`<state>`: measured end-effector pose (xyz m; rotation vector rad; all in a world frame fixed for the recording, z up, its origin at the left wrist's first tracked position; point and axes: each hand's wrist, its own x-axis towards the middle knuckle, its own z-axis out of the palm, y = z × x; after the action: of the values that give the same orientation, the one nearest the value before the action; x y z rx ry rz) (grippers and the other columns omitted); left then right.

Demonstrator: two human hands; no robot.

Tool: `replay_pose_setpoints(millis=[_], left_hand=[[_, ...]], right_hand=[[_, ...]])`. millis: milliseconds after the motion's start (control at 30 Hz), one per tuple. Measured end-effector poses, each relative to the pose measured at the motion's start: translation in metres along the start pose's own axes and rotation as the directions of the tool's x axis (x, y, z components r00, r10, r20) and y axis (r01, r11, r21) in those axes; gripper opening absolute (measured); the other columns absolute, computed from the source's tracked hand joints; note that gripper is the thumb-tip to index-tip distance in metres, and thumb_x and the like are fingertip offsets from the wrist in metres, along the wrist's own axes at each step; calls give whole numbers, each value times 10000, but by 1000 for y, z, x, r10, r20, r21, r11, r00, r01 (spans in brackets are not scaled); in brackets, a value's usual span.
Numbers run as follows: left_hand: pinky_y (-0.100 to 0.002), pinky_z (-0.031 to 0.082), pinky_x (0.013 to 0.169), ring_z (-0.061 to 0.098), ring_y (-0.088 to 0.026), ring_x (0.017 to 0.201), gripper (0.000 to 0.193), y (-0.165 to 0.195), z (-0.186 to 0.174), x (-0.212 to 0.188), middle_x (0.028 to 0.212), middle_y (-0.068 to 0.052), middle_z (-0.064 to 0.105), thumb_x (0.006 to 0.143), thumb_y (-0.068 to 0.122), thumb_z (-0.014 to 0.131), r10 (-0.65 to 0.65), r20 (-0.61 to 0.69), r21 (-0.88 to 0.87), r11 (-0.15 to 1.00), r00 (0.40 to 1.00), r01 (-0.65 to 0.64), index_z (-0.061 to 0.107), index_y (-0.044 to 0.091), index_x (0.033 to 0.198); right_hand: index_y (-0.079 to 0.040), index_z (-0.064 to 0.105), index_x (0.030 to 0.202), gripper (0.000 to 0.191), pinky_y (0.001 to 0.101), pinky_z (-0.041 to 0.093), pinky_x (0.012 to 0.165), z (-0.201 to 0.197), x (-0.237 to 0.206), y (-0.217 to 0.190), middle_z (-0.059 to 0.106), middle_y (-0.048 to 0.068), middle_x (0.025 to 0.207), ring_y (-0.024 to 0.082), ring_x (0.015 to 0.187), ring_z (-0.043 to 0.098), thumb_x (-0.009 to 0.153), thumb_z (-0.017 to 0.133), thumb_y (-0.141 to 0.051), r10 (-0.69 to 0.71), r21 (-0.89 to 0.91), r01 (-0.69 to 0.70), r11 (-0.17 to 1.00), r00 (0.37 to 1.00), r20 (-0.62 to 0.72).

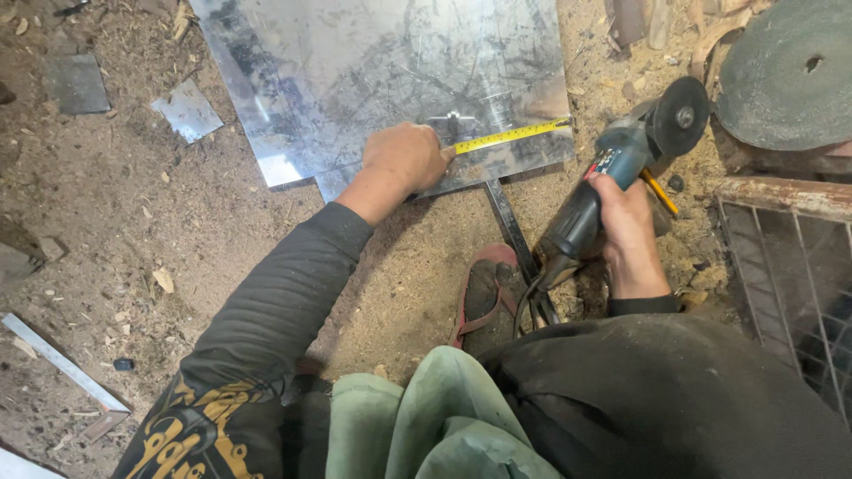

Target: The person kneels on the workshop floor, measures a metal sheet with a tape measure, marks a line on it with a pencil, and then cuts along the sheet's edge with an angle grinder, producing sparks, repositioning the sheet between cuts.

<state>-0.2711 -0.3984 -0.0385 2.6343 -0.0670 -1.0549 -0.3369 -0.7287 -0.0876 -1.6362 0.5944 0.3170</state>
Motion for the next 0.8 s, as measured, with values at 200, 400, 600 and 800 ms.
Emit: replay_pose_setpoints(millis=[200, 400, 600, 800], left_hand=[[-487, 561, 891, 698, -373, 1057, 523, -4, 8, 2, 1121, -164, 737, 979, 553, 556, 14, -17, -9, 1000, 1000, -14, 772, 93, 1103], [-490, 561, 883, 701, -369, 1053, 533, -2, 11, 2, 1124, -162, 739, 973, 565, 557, 11, -20, -7, 1000, 1000, -11, 765, 91, 1098], [-469, 582, 860, 749, -303, 975, 532, 2, 5, -3, 1044, -125, 771, 1018, 559, 500, -3, 79, 9, 1000, 997, 3, 772, 104, 1058], [-480, 571, 859, 730, -321, 977, 501, 5, 5, -6, 1052, -125, 755, 1004, 543, 523, 8, 40, 13, 1000, 999, -9, 776, 112, 1038]], right_hand=[[-16, 578, 1163, 266, 340, 587, 598, -10, -5, -10, 643, 67, 908, 162, 692, 655, 983, 646, -200, 103, 165, -98, 981, 994, -22], [-15, 558, 1148, 265, 370, 595, 587, 2, -17, -10, 648, 113, 865, 230, 669, 687, 946, 630, -170, 61, 108, -60, 992, 998, 0], [-27, 586, 1174, 277, 360, 587, 652, 1, -10, -4, 654, 69, 932, 191, 759, 672, 944, 663, -160, 63, 56, -60, 997, 997, -48], [-16, 620, 1177, 270, 313, 513, 800, -4, -3, 26, 658, 48, 1028, 133, 897, 619, 962, 710, -153, -114, -98, 108, 989, 992, -57]])
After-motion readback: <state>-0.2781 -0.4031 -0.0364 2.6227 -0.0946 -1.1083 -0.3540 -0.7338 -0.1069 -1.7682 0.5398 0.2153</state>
